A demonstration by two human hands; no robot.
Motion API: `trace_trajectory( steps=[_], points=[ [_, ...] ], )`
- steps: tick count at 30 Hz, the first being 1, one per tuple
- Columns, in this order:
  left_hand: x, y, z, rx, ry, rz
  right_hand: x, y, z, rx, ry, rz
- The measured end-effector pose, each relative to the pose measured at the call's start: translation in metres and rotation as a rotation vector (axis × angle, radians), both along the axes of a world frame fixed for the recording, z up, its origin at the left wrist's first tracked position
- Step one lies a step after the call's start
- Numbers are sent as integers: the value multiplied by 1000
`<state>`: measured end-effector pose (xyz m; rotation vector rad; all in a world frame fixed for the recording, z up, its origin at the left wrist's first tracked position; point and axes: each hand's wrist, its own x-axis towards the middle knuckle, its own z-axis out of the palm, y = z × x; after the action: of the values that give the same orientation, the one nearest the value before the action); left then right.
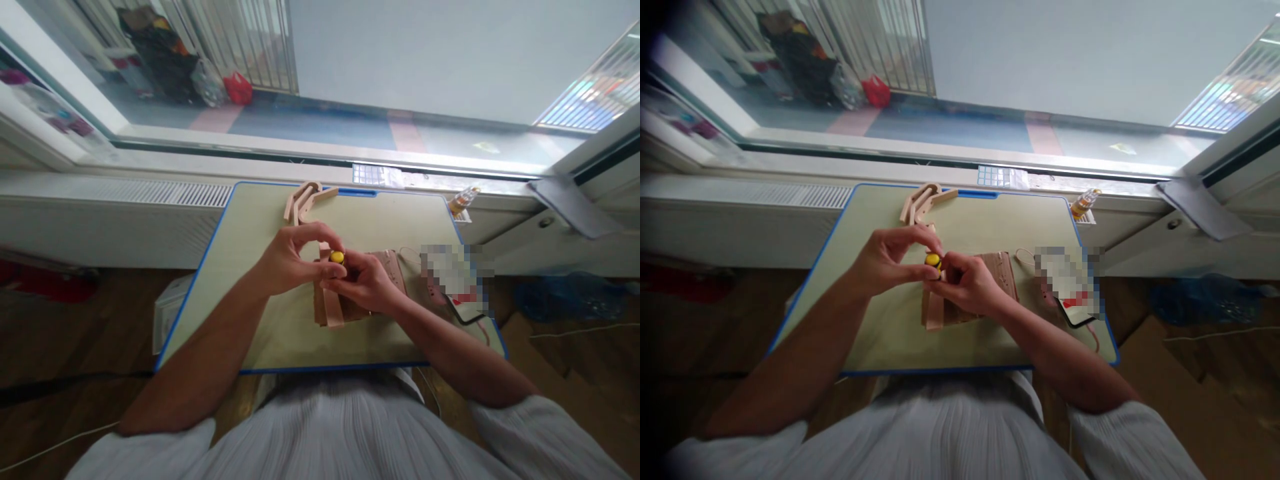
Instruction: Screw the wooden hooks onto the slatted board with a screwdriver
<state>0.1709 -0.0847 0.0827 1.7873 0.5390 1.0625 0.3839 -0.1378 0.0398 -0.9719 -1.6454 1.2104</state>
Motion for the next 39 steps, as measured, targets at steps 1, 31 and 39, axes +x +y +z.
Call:
trace_trajectory(
  steps=[1, 31, 39],
  points=[
    [0, 0, -1, 5, 0, 12, 0, 0, -1, -1, -4, 1],
    [-6, -9, 16, 102, 122, 14, -5, -5, -8, -10, -40, -68],
    [-11, 4, 17, 96, 144, -49, 1, -6, 4, 40, 14, 3]
  ],
)
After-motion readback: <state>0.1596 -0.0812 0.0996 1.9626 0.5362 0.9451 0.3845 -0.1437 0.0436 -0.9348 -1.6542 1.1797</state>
